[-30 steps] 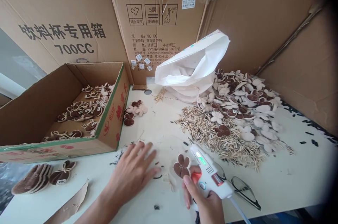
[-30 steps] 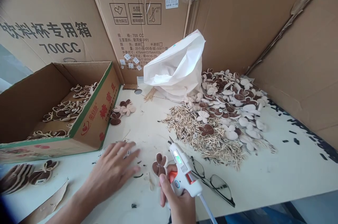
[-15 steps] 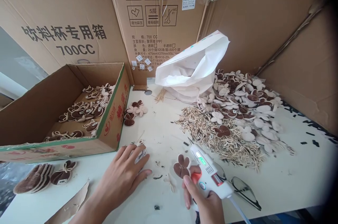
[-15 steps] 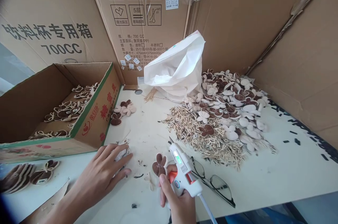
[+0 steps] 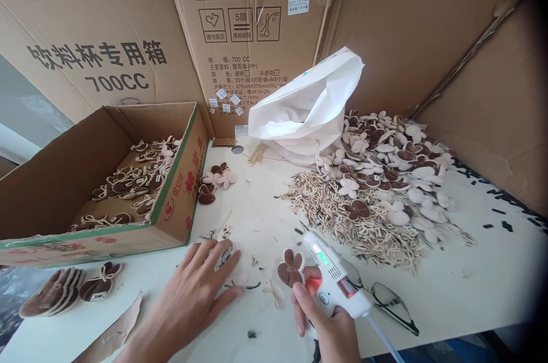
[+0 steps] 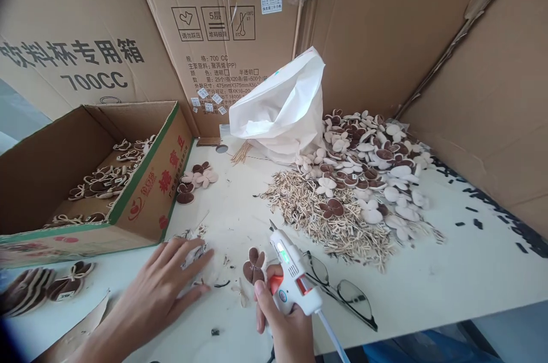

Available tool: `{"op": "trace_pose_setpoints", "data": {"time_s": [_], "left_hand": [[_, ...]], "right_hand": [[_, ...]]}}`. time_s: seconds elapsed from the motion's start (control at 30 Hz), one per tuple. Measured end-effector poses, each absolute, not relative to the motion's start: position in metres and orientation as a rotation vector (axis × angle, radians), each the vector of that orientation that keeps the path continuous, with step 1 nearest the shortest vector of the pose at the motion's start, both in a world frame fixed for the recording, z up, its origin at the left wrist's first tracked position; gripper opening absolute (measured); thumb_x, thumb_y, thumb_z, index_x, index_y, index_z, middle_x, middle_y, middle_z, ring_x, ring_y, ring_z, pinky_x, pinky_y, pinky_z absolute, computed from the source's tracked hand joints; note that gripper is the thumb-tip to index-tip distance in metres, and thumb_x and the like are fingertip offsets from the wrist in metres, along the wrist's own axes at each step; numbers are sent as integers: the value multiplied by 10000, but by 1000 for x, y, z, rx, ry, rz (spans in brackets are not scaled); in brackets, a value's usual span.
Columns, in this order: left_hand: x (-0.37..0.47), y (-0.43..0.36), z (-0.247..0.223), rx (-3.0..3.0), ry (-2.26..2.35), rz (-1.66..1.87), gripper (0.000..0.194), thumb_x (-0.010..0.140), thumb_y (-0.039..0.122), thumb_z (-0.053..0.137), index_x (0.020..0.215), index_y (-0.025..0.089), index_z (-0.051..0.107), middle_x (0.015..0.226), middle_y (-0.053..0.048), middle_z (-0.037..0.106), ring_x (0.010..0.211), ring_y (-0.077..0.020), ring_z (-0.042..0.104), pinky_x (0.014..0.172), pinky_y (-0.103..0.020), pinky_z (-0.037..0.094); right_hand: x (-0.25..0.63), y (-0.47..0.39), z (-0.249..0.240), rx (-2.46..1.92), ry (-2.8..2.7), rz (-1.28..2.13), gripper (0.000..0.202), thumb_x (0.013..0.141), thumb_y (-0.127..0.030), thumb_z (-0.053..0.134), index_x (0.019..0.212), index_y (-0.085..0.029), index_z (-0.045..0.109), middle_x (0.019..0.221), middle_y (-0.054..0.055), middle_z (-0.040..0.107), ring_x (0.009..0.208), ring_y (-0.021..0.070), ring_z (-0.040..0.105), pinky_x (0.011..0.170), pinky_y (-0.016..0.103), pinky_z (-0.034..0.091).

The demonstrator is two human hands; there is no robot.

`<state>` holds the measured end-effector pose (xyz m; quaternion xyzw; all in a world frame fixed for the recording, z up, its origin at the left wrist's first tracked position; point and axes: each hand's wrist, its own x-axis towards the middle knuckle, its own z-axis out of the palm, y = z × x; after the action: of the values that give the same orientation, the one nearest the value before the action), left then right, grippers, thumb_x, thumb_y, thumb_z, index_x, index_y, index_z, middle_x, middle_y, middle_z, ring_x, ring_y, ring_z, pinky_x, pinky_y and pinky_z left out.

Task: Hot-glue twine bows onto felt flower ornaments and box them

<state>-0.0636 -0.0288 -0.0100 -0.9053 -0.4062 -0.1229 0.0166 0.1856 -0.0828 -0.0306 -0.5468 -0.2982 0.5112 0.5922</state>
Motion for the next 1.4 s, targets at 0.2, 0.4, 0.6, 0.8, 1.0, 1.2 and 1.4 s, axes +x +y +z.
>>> {"op": "trace_pose_setpoints", "data": {"time_s": [0.2, 0.4, 0.6, 0.8, 1.0, 1.2, 1.4], "left_hand": [[-59, -29, -9, -2845, -1278, -418, 378, 1108, 494, 615, 1385, 254, 710, 1371, -118, 690, 1155, -326, 613, 953, -437, 528], [-59, -24, -6, -2759, -1308, -362, 352, 1149, 419, 537, 1412, 248, 695, 1398, -120, 680, 1196, -344, 598, 972, -478, 512], [-35, -4, 12, -2875, -1369, -610, 209, 1143, 349, 566, 1035, 213, 682, 1228, -104, 704, 1029, -282, 631, 880, -431, 489], [-17, 21, 13, -2981, -1408, -833, 345, 1134, 315, 597, 810, 215, 529, 721, 8, 595, 672, -184, 528, 675, -323, 374], [-14, 13, -1, -3402, -1167, -820, 96, 1078, 148, 582, 1026, 213, 632, 964, -44, 712, 875, -218, 626, 777, -329, 452], [-11, 4, -11, -3548, -875, -769, 160, 973, 122, 711, 1095, 222, 683, 1131, -65, 741, 995, -246, 646, 853, -367, 457], [-6, 5, -17, -3419, -787, -728, 136, 1118, 166, 573, 993, 190, 623, 985, -67, 734, 873, -231, 602, 764, -364, 400]], "right_hand": [[188, -84, -34, -1267, -672, 1250, 365, 881, -572, 886, 839, -278, 675, 421, -83, 539, 405, 177, 467, 787, 458, 596], [190, -84, -36, -1268, -674, 1282, 377, 891, -572, 881, 862, -268, 661, 471, -84, 562, 416, 160, 452, 690, 394, 535], [189, -86, -37, -1330, -577, 1264, 410, 852, -571, 920, 855, -259, 655, 441, -72, 556, 432, 163, 488, 581, 344, 467], [188, -86, -35, -1310, -509, 1229, 401, 843, -537, 933, 878, -243, 662, 466, -80, 545, 415, 145, 477, 520, 303, 373], [187, -83, -27, -1315, -470, 1252, 460, 780, -572, 968, 846, -231, 666, 475, -59, 579, 395, 123, 430, 481, 286, 337], [188, -85, -29, -1301, -490, 1228, 430, 816, -509, 966, 860, -239, 634, 605, -18, 686, 405, 127, 484, 483, 299, 365], [187, -85, -29, -1309, -494, 1218, 434, 832, -526, 950, 864, -237, 628, 582, -40, 668, 414, 101, 466, 513, 272, 356]]}}
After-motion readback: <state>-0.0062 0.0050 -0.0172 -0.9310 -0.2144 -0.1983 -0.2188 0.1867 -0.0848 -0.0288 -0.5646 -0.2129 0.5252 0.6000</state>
